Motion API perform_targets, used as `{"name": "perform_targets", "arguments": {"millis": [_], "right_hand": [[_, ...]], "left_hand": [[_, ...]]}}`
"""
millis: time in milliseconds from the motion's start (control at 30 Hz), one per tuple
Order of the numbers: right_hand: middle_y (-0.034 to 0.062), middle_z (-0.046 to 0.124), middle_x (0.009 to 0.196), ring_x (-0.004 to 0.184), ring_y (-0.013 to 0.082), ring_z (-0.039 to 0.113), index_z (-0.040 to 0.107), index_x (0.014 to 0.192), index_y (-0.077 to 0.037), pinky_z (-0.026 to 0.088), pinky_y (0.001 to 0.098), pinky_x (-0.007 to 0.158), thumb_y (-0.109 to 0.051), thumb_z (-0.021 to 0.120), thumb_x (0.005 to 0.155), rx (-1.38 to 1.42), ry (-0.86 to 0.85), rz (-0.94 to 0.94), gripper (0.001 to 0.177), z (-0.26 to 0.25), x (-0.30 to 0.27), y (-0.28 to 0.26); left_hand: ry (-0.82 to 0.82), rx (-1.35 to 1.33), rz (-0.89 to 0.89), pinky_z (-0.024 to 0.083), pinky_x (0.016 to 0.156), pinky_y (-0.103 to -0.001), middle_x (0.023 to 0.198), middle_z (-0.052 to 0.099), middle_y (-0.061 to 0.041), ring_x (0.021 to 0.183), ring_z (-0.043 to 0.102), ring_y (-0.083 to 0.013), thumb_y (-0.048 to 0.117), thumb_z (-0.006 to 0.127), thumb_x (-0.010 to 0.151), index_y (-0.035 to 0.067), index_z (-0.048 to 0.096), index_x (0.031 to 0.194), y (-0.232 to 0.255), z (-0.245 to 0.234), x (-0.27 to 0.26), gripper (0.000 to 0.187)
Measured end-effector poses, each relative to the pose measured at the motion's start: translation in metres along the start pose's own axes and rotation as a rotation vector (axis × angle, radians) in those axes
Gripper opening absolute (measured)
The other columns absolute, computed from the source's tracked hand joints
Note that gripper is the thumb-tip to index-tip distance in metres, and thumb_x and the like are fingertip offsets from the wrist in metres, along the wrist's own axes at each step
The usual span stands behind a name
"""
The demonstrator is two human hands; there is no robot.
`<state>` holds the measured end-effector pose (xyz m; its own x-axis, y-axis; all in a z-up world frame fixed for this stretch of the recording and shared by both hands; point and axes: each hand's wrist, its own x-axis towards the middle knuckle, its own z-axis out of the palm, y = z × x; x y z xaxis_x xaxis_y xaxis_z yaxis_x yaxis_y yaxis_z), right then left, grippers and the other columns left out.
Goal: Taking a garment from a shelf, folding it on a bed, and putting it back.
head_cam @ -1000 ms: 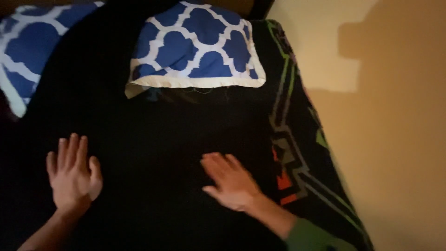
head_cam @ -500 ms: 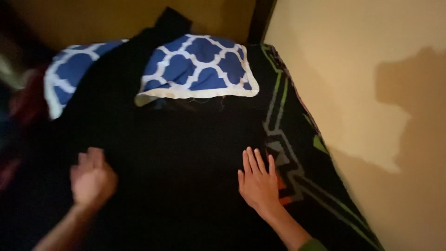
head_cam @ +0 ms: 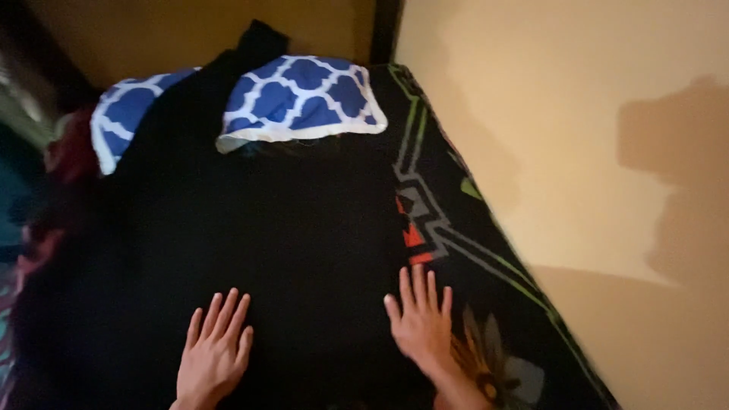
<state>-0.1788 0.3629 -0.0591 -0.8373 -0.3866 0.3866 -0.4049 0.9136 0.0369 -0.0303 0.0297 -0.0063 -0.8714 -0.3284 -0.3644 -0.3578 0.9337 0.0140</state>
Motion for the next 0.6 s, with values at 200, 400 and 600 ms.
{"name": "perform_targets", "arguments": {"millis": [200, 400, 600], "right_hand": [[0.0215, 0.034, 0.164, 0.153, 0.0351, 0.029, 0.041, 0.152, -0.004, 0.029, 0.0607, 0.118, -0.050, 0.050, 0.099, -0.035, -0.121, 0.036, 0.071, -0.046, 0.017, -0.035], [0.0249, 0.047, 0.136, 0.110, 0.0398, 0.058, 0.058, 0.142, -0.018, 0.050, 0.0533, 0.090, -0.036, 0.062, 0.097, 0.117, -0.152, -0.055, 0.049, -0.063, -0.032, -0.016], [0.0285, 0.056, 0.138, 0.132, 0.0428, 0.053, 0.050, 0.135, 0.004, 0.047, 0.0481, 0.107, -0.028, 0.061, 0.094, -0.041, 0.015, 0.231, 0.054, -0.083, -0.017, -0.023]], "left_hand": [[0.252, -0.020, 0.019, 0.002, 0.128, -0.045, 0.171, 0.014, 0.004, 0.159, 0.007, -0.0166, 0.057, 0.029, 0.099, 0.033, 0.019, 0.161, -0.017, 0.026, 0.003, 0.067], [0.318, -0.062, 0.057, 0.003, 0.128, -0.045, 0.171, 0.017, 0.003, 0.160, 0.008, -0.0175, 0.056, 0.027, 0.100, 0.032, 0.021, 0.161, -0.013, 0.017, -0.007, 0.066], [0.161, -0.094, -0.024, 0.002, 0.131, -0.045, 0.172, 0.012, 0.007, 0.162, 0.003, -0.0149, 0.056, 0.027, 0.099, 0.034, 0.018, 0.161, -0.005, 0.003, -0.014, 0.067]]}}
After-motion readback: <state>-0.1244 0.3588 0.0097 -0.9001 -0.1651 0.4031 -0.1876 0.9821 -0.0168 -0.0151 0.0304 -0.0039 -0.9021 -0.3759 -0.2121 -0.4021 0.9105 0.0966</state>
